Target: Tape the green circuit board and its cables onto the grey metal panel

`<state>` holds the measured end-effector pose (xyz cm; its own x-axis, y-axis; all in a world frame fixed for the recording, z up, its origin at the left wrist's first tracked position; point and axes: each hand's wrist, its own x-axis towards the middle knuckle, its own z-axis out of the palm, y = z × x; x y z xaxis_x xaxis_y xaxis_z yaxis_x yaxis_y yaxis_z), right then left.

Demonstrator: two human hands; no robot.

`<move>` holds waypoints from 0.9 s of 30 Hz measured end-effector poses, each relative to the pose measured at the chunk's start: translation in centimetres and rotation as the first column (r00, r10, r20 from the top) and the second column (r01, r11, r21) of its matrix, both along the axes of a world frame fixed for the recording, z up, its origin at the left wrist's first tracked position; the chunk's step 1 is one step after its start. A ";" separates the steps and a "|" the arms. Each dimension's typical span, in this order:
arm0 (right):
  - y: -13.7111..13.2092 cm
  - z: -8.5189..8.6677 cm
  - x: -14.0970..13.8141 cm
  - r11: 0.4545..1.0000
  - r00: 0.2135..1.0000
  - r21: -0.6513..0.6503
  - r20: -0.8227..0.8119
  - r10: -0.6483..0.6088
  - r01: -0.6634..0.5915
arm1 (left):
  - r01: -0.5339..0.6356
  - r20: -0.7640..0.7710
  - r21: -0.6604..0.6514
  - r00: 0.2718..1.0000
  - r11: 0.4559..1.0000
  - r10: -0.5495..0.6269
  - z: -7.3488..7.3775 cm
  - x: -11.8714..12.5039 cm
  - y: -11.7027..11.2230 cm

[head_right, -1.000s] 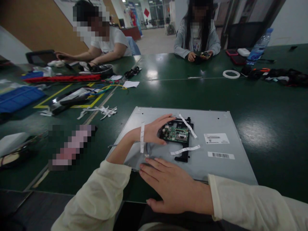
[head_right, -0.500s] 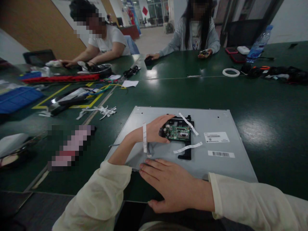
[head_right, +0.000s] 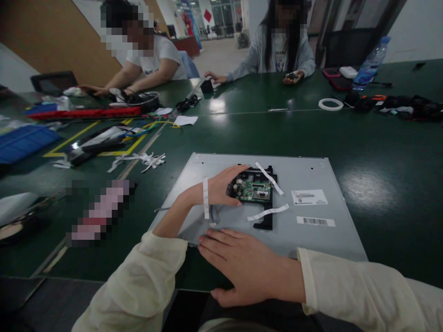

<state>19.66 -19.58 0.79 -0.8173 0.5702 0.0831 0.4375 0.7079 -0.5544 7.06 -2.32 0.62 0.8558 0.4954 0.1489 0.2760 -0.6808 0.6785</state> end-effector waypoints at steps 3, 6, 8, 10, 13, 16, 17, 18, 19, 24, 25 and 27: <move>0.0 0.2 0.1 1.000 1.000 0.003 -0.003 -0.001 0.001 | 0.018 -0.039 0.029 0.999 0.999 -0.017 -0.3 0.0 0.3; 0.0 0.4 0.1 1.000 1.000 0.009 0.003 0.007 -0.007 | 0.027 -0.082 0.043 0.996 0.999 -0.023 -0.5 -0.1 0.5; 0.0 0.3 0.1 1.000 1.000 0.016 0.005 0.012 -0.012 | 0.025 -0.096 0.054 0.995 0.998 -0.019 -0.6 0.0 0.4; 0.0 0.3 0.1 1.000 1.000 0.019 0.005 0.013 -0.013 | 0.019 -0.116 0.084 0.993 0.996 -0.009 -0.6 0.0 0.3; 0.0 0.1 0.1 1.000 1.000 0.021 0.000 0.010 -0.010 | -0.026 -0.172 0.167 0.984 0.986 0.055 -0.6 0.2 -0.3; 0.0 -0.1 0.1 1.000 1.000 0.025 -0.005 0.011 -0.011 | -0.061 -0.206 0.229 0.972 0.971 0.110 -0.3 0.4 -0.7; 0.0 -0.2 0.1 1.000 1.000 0.029 -0.006 0.011 -0.011 | -0.059 -0.206 0.239 0.972 0.969 0.110 -0.2 0.5 -0.8; 0.0 -0.2 0.1 0.999 1.000 0.034 -0.006 0.008 -0.008 | -0.053 -0.199 0.244 0.975 0.968 0.104 0.0 0.6 -0.8; 0.0 -0.2 0.1 0.999 1.000 0.039 -0.007 0.006 -0.005 | -0.043 -0.182 0.246 0.979 0.968 0.090 0.1 0.7 -0.8; -0.1 -0.2 0.1 0.998 1.000 0.069 -0.016 -0.005 0.006 | 0.026 -0.054 0.198 0.998 0.980 -0.016 0.7 1.6 -1.1; -0.2 -0.3 0.1 0.997 1.000 0.075 -0.017 -0.005 0.007 | 0.029 -0.053 0.196 0.998 0.980 -0.019 0.7 1.7 -1.2; -0.2 -0.3 0.0 0.997 1.000 0.083 -0.018 -0.007 0.008 | 0.022 -0.079 0.211 0.997 0.977 -0.005 0.7 2.0 -1.5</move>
